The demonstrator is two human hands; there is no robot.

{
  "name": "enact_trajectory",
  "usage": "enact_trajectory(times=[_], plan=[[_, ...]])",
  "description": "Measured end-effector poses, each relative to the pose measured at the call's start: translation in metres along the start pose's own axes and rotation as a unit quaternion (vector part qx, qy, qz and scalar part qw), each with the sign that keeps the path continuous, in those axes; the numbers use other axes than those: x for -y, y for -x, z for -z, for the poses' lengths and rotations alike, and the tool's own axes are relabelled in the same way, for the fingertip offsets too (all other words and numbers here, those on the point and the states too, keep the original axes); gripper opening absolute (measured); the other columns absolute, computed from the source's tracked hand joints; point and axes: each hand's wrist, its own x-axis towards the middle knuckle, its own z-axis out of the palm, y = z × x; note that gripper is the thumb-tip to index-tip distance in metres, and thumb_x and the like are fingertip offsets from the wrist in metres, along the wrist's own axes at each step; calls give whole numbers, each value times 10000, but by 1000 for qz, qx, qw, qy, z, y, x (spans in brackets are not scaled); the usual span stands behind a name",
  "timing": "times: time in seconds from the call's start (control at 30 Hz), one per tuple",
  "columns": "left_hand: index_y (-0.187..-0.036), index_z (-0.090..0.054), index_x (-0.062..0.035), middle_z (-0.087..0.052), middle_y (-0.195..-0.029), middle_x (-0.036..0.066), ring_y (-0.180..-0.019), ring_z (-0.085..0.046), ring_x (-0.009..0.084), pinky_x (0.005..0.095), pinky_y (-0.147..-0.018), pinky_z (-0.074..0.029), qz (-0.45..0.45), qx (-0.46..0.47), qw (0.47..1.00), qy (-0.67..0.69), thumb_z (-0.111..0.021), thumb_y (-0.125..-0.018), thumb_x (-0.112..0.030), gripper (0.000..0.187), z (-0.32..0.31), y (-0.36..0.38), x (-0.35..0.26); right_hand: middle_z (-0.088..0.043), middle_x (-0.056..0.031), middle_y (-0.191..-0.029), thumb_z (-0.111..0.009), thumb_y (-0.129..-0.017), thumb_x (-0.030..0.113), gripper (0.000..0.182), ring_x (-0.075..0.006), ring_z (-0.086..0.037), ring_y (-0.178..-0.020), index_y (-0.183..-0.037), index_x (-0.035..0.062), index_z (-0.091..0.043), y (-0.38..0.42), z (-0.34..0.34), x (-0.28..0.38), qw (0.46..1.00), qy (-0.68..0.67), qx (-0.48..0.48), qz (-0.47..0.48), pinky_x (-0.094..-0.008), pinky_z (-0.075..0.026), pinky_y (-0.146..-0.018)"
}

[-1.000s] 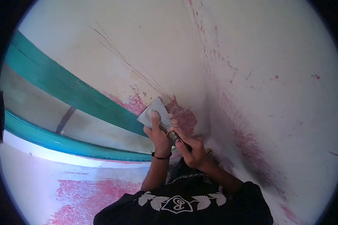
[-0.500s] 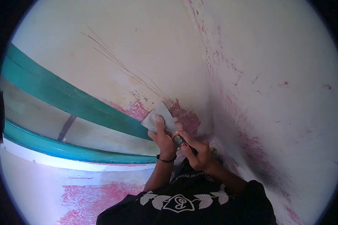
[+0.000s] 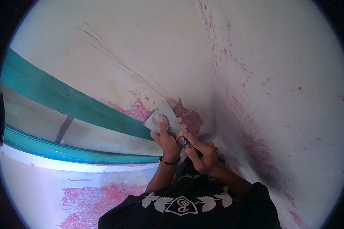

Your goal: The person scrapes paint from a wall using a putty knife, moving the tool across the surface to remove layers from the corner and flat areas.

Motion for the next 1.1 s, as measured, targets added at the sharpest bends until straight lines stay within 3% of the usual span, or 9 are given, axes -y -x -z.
enact_trajectory(times=[0.17, 0.23, 0.37, 0.53, 0.6, 0.63, 0.73, 0.87, 1.1], plan=[[-1019, -591, 35, -687, -770, 172, -549, -642, 210, 315, -480, -523, 12, 4, 1000, -10, -585, -1010, -234, 270, 0, 0, -10, -719, -209, -1026, -530, -956, 97, 469, -212, -720, -785, -1388, -85, -512, -1, -12, 4, 998, 10, -29, 48, -314, -547, -715], [-1005, -596, 38, -688, -764, 170, -542, -640, 210, 314, -476, -521, -2, 4, 1000, -23, -591, -1006, -232, 271, 2, 0, -9, -716, -196, -1000, -532, -954, 92, 471, -184, -706, -768, -1390, -83, -513, 3, -12, -6, 999, -44, -18, 8, -305, -537, -708], [-1017, -603, 39, -688, -769, 161, -549, -642, 200, 308, -482, -521, -89, 29, 993, -68, -595, -1004, -228, 267, 0, -12, -10, -707, -173, -985, -535, -952, 83, 467, -136, -668, -767, -1390, -79, -518, 1, -16, -21, 998, -61, -19, 28, -279, -516, -718], [-1067, -606, 43, -677, -795, 145, -566, -633, 187, 309, -494, -516, -167, 81, 981, -58, -598, -1006, -228, 278, -12, -39, -24, -708, -174, -1035, -534, -960, 92, 458, -121, -648, -787, -1391, -65, -525, -30, -8, 15, 997, -14, -40, 70, -260, -508, -735], [-1062, -604, 42, -676, -800, 142, -569, -631, 188, 312, -495, -516, -171, 41, 983, -49, -597, -1008, -228, 275, -14, -31, -18, -710, -181, -1052, -535, -963, 98, 455, -130, -658, -803, -1390, -58, -529, -31, -4, 15, 996, -19, -36, 80, -262, -512, -745], [-1060, -603, 41, -675, -803, 140, -570, -629, 188, 313, -496, -517, -172, 22, 984, -44, -596, -1008, -227, 273, -15, -25, -12, -710, -189, -1062, -536, -963, 100, 454, -140, -669, -819, -1390, -54, -531, -24, -2, 12, 997, -22, -29, 67, -267, -516, -756], [-1029, -601, 31, -678, -792, 141, -569, -632, 188, 313, -494, -518, -52, 7, 999, -7, -588, -1012, -219, 251, -3, 4, -1, -710, -203, -1077, -532, -966, 105, 450, -156, -687, -841, -1389, -49, -534, 3, -7, -12, 998, -28, -32, 51, -276, -524, -771], [-1003, -596, 32, -679, -779, 148, -564, -641, 195, 317, -492, -525, -49, 22, 999, -12, -588, -1010, -214, 246, 6, 2, 4, -702, -219, -1099, -527, -971, 116, 450, -165, -691, -893, -1385, -59, -532, 7, -4, -3, 999, -23, 11, -33, -287, -524, -808], [-1019, -601, 41, -689, -789, 155, -564, -648, 195, 310, -504, -535, -48, 34, 998, -35, -601, -1004, -213, 255, 10, 2, 0, -712, -140, -918, -530, -960, 138, 455, -110, -630, -721, -1357, -84, -548, 10, -25, -16, 996, -32, -73, 36, -261, -498, -687]])
